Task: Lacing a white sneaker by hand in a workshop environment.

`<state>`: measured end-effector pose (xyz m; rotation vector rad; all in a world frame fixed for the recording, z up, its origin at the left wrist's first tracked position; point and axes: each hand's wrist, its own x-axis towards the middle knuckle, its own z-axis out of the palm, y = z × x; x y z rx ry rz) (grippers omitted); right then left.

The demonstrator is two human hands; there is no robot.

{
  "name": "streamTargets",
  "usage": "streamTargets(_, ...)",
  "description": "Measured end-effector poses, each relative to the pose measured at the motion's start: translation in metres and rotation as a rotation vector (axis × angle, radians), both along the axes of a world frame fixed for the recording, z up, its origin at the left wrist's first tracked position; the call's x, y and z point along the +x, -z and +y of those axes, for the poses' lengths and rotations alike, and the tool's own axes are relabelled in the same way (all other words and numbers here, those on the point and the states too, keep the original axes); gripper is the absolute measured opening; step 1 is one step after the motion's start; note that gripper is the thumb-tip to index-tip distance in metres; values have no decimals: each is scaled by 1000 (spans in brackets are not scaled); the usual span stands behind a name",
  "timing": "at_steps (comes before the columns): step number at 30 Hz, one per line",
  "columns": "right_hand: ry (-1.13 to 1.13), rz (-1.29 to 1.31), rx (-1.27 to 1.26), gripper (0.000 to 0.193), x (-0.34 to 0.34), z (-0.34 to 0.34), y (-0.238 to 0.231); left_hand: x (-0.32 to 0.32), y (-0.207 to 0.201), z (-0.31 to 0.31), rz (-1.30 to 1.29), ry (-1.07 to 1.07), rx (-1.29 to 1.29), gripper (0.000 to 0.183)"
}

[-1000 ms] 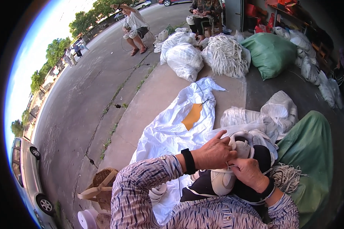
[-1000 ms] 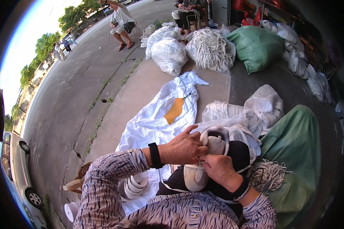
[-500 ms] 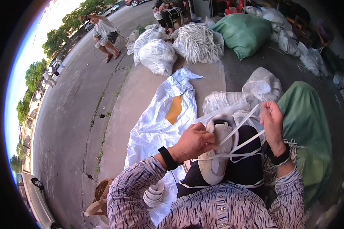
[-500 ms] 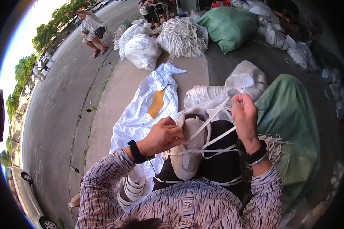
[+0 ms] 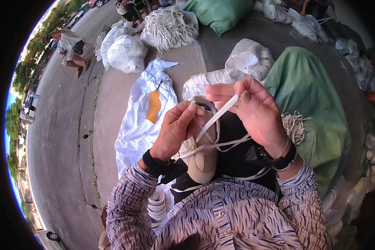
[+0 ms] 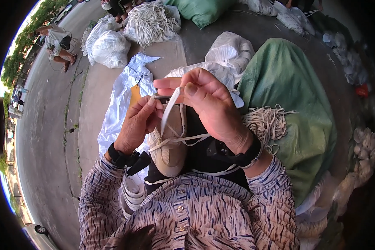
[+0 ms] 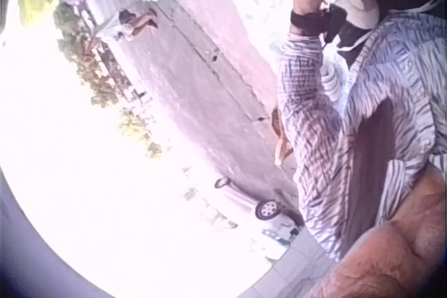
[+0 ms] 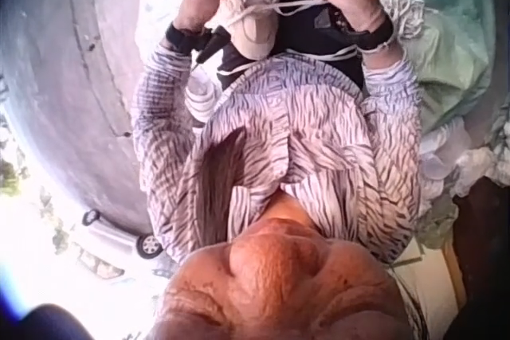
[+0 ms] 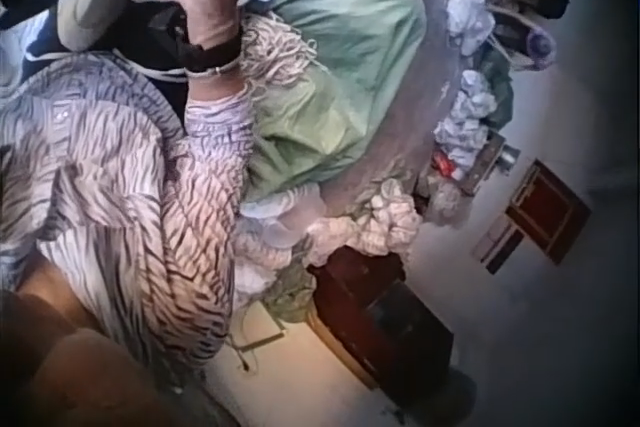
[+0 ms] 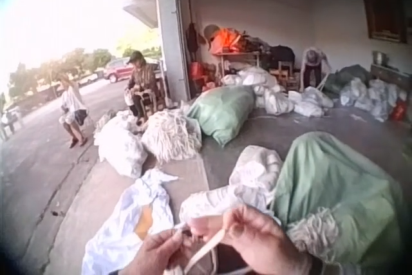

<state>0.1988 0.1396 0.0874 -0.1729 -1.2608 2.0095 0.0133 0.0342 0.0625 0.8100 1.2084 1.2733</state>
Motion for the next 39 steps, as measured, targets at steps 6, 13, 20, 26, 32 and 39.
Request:
streamTargets(6, 102, 42, -724, 19, 115, 105, 97, -171, 30, -59, -231, -772, 101, 18)
streamTargets(13, 964, -335, -684, 20, 303, 174, 132, -211, 44, -150, 535, -278, -860, 36)
streamTargets(20, 345, -765, 396, 25, 100, 63, 88, -34, 1, -78, 1541, -9, 427, 27)
streamTargets(26, -48, -904, 634, 9, 21, -7, 37, 21, -21, -17, 1960, 458, 742, 37)
streamTargets(32, -159, -963, 708, 18, 11, 3, 49, 7, -24, -9, 1799, 571, 496, 25)
streamTargets(39, -298, -966, 677, 19, 11, 15, 49, 19, -32, -17, 1733, 552, 254, 15)
